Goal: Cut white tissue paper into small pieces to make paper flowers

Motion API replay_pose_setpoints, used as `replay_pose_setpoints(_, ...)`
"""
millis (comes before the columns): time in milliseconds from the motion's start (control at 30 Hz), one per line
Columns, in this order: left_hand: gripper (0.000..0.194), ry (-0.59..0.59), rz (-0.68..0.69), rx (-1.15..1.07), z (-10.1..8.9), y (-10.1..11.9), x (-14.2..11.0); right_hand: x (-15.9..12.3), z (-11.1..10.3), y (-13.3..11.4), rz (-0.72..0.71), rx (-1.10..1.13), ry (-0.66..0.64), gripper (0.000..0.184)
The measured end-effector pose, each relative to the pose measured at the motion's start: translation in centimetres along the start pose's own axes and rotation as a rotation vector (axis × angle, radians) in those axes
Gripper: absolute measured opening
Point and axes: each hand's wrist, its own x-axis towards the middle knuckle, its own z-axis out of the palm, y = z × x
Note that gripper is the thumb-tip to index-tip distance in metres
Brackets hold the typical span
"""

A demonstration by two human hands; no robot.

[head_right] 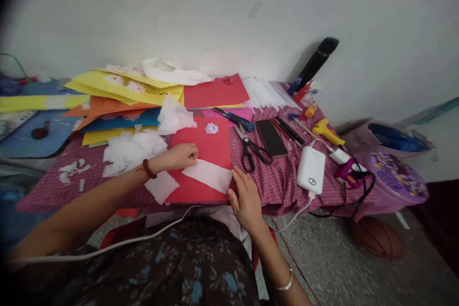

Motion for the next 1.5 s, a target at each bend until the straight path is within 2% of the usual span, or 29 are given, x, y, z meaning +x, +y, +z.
replay_pose_setpoints(100,0.013,0.117,-0.054,0.012,-0.4,0.0,1.7,-0.1,0.3,0.2,0.008,0.018,0.05,0.051)
replay_pose_setpoints(200,0.03,0.297,-0.108,0.061,-1.1,0.0,2.7,-0.2,0.5,0.5,0.009,0.016,0.083,0.051)
replay_pose_setpoints(267,0.047,0.408,-0.088,0.163,-1.5,-0.1,2.6,-0.3,0.6,0.5,0.012,0.011,0.088,0.05)
replay_pose_setpoints(333,0.063,0.472,-0.046,0.303,-1.6,-0.4,2.0,-0.2,0.7,0.5,0.017,0.006,0.088,0.05)
replay_pose_setpoints(400,0.068,0.499,-0.03,0.408,-1.5,-1.0,1.3,-0.2,0.8,0.3,0.028,-0.003,0.091,0.049)
replay_pose_setpoints(500,0.067,0.56,-0.062,0.435,-1.5,-2.4,1.2,-0.1,0.9,0.1,0.038,-0.015,0.097,0.047)
replay_pose_setpoints(600,0.068,0.635,-0.16,0.387,-2.4,-4.1,2.2,0.0,0.8,0.0,0.036,-0.017,0.094,0.046)
replay_pose_setpoints(700,0.046,0.657,-0.274,0.298,-4.6,-5.1,3.3,0.1,0.7,-0.2,0.04,-0.006,0.101,0.046)
replay_pose_setpoints(767,0.025,0.66,-0.302,0.241,-6.2,-4.7,3.0,0.2,0.7,-0.2,0.052,0.008,0.108,0.045)
replay_pose_setpoints(833,0.024,0.681,-0.258,0.221,-7.1,-3.3,1.5,0.2,0.6,-0.2,0.066,0.024,0.113,0.044)
replay_pose_setpoints(867,0.025,0.733,-0.187,0.211,-7.0,-2.2,0.5,0.2,0.6,-0.3,0.074,0.034,0.114,0.043)
replay_pose_setpoints(900,0.027,0.767,-0.114,0.213,-6.5,-1.0,-0.7,0.1,0.6,-0.3,0.085,0.049,0.118,0.043)
replay_pose_setpoints(967,0.028,0.706,0.038,0.245,-4.4,1.6,-3.2,0.0,0.5,-0.5,0.11,0.094,0.136,0.044)
replay_pose_setpoints(1033,0.025,0.508,0.196,0.277,-1.4,4.0,-5.2,-0.1,0.3,-0.8,0.121,0.137,0.15,0.052)
replay_pose_setpoints(1100,0.023,0.334,0.29,0.285,1.8,5.7,-6.4,-0.3,0.1,-1.2,0.103,0.134,0.12,0.063)
replay_pose_setpoints(1200,0.015,0.19,0.284,0.24,5.4,7.0,-7.2,-0.5,-0.2,-1.9,0.066,0.093,-0.006,0.075)
replay_pose_setpoints(1267,0.014,0.184,0.246,0.188,6.6,7.4,-7.3,-0.6,-0.4,-2.2,0.058,0.085,-0.061,0.079)
replay_pose_setpoints(1333,0.015,0.212,0.229,0.14,7.1,7.6,-7.4,-0.6,-0.6,-2.5,0.056,0.098,-0.084,0.075)
replay_pose_setpoints(1400,0.017,0.244,0.233,0.107,7.1,7.8,-7.5,-0.4,-0.8,-2.7,0.024,0.123,-0.107,0.06)
replay_pose_setpoints(1500,0.03,0.264,0.232,0.101,6.9,7.3,-7.9,-0.3,-0.8,-2.4,-0.069,0.165,-0.104,0.028)
